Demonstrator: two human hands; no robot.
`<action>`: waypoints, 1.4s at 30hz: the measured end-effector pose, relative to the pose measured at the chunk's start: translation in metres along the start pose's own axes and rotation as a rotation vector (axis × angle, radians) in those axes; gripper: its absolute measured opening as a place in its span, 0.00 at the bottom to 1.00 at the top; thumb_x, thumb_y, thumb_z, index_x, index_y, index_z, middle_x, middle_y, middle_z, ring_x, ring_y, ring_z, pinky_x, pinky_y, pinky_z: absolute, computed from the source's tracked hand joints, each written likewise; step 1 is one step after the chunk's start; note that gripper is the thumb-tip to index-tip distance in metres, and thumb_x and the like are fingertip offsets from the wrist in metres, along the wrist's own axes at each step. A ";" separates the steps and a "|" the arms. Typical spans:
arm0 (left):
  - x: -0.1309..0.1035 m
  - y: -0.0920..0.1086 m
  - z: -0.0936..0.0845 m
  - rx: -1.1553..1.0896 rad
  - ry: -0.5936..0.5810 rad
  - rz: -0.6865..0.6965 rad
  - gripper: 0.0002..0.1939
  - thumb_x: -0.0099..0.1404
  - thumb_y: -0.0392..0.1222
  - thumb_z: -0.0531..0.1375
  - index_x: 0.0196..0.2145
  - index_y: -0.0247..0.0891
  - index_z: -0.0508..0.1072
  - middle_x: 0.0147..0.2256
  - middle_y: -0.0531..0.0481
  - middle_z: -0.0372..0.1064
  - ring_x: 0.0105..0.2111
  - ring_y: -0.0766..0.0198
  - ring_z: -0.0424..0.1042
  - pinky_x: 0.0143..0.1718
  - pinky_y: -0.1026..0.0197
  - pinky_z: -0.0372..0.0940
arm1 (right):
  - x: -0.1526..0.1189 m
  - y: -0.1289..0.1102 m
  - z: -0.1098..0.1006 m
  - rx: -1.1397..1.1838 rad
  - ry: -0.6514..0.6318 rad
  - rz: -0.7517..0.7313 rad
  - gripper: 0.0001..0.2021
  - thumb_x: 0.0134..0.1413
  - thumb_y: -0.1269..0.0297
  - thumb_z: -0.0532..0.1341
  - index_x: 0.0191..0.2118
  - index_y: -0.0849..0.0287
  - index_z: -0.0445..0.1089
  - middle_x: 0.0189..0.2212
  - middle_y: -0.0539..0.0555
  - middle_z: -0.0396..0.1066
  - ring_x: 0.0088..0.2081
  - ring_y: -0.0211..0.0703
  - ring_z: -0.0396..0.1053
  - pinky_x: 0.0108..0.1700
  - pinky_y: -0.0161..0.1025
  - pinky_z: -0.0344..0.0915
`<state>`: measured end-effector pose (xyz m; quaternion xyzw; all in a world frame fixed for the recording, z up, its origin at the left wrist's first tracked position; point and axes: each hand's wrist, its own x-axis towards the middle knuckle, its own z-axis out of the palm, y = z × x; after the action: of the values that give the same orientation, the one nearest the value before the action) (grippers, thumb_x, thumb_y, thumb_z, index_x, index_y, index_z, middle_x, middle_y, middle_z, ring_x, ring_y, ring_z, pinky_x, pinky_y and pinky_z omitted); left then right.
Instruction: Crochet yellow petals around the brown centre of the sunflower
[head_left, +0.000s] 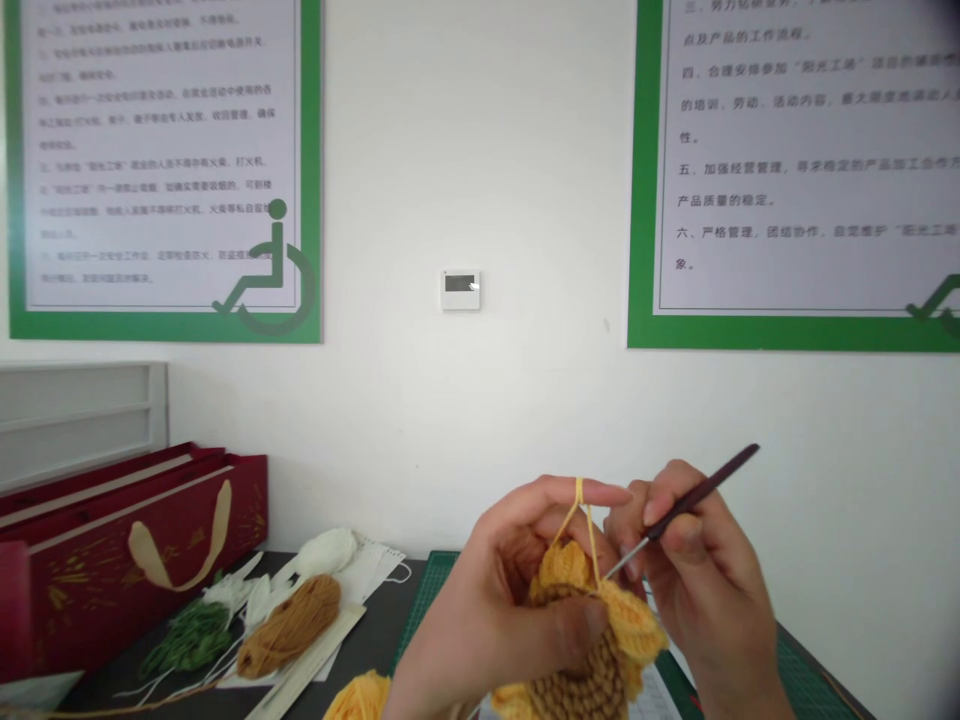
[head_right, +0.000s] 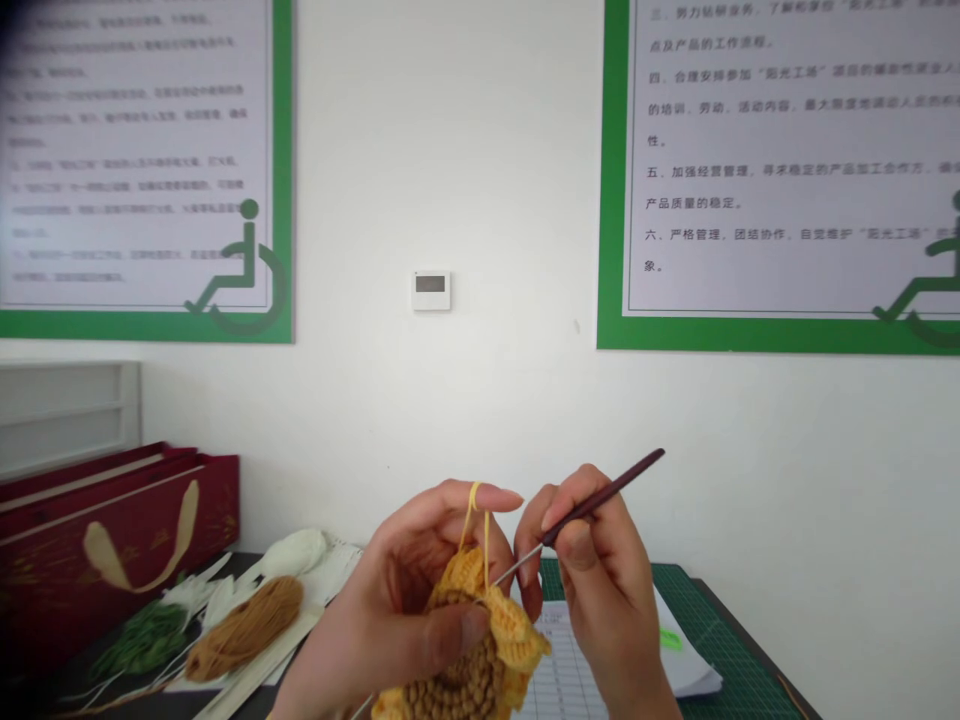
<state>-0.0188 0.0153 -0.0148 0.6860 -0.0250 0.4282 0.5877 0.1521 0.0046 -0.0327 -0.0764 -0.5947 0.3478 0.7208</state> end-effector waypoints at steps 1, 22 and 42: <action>0.000 0.000 0.000 0.013 -0.014 0.002 0.25 0.64 0.33 0.67 0.58 0.46 0.75 0.39 0.45 0.71 0.38 0.56 0.73 0.37 0.57 0.64 | -0.001 -0.001 0.002 0.024 0.016 0.049 0.10 0.66 0.52 0.62 0.37 0.52 0.68 0.24 0.47 0.69 0.23 0.34 0.67 0.22 0.30 0.62; 0.008 -0.008 -0.006 0.407 0.312 0.094 0.33 0.62 0.28 0.65 0.63 0.45 0.67 0.38 0.50 0.73 0.29 0.67 0.68 0.29 0.64 0.63 | 0.005 0.012 0.011 -0.110 0.045 0.127 0.12 0.66 0.54 0.62 0.33 0.54 0.68 0.33 0.49 0.66 0.37 0.37 0.66 0.41 0.32 0.68; 0.004 -0.004 0.002 0.253 0.205 0.107 0.38 0.63 0.22 0.62 0.64 0.53 0.62 0.49 0.49 0.66 0.45 0.62 0.69 0.45 0.62 0.66 | 0.000 0.016 0.020 -0.300 0.141 -0.232 0.04 0.71 0.62 0.57 0.43 0.48 0.69 0.37 0.52 0.73 0.43 0.44 0.72 0.43 0.42 0.70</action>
<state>-0.0132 0.0164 -0.0155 0.7048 0.0526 0.5266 0.4724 0.1272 0.0105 -0.0356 -0.1383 -0.5927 0.1637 0.7764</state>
